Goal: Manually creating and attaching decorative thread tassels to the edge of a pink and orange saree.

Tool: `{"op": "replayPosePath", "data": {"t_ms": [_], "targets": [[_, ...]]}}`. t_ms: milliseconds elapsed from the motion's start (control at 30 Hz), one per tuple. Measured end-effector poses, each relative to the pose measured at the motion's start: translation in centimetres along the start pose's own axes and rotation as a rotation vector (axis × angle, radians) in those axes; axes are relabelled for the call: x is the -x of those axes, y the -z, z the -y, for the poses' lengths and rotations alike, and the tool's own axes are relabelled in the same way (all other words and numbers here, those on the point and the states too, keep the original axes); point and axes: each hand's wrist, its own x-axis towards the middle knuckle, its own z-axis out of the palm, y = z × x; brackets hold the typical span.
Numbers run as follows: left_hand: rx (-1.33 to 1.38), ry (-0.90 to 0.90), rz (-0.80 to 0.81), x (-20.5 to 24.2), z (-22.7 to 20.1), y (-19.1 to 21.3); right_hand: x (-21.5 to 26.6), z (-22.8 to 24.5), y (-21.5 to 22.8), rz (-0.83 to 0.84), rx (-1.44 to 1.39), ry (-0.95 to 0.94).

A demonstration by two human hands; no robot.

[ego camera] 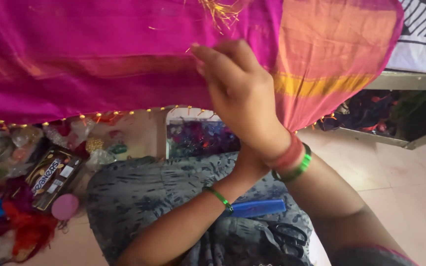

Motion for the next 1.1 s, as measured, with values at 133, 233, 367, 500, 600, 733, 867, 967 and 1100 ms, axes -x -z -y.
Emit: {"op": "replayPosePath", "data": {"t_ms": [133,233,367,500,600,733,867,967,1100], "targets": [[0.118,-0.185,-0.046,0.4,0.6,0.5,-1.3,-2.3,-1.5,-0.065,0.420,0.292],[-0.422,-0.187,-0.066,0.2,-1.9,1.1,-0.2,-3.9,-1.0,-0.043,0.371,0.337],[-0.367,-0.182,-0.087,0.4,-1.9,1.5,4.0,-1.6,3.2,-0.034,0.093,0.385],[-0.271,-0.116,-0.083,1.0,-1.3,1.4,10.5,-1.7,6.8,-0.062,0.026,0.140],[-0.106,-0.191,-0.058,1.3,-2.7,0.9,16.4,-2.7,7.5,-0.150,-0.273,-0.269],[0.178,0.311,-0.037,1.3,-6.2,0.2,21.5,-3.2,7.4,-0.225,-0.342,-0.612],[0.403,0.394,0.001,1.6,-5.5,-0.6,24.6,-4.3,7.9,-0.264,-0.578,-0.885],[0.543,0.429,-0.003,1.7,-4.7,-0.8,26.3,-5.3,8.7,-0.292,-0.708,-0.953],[0.600,0.529,-0.036,1.6,-4.3,-0.4,26.5,-7.2,11.6,-0.511,-0.779,-0.896]]}}
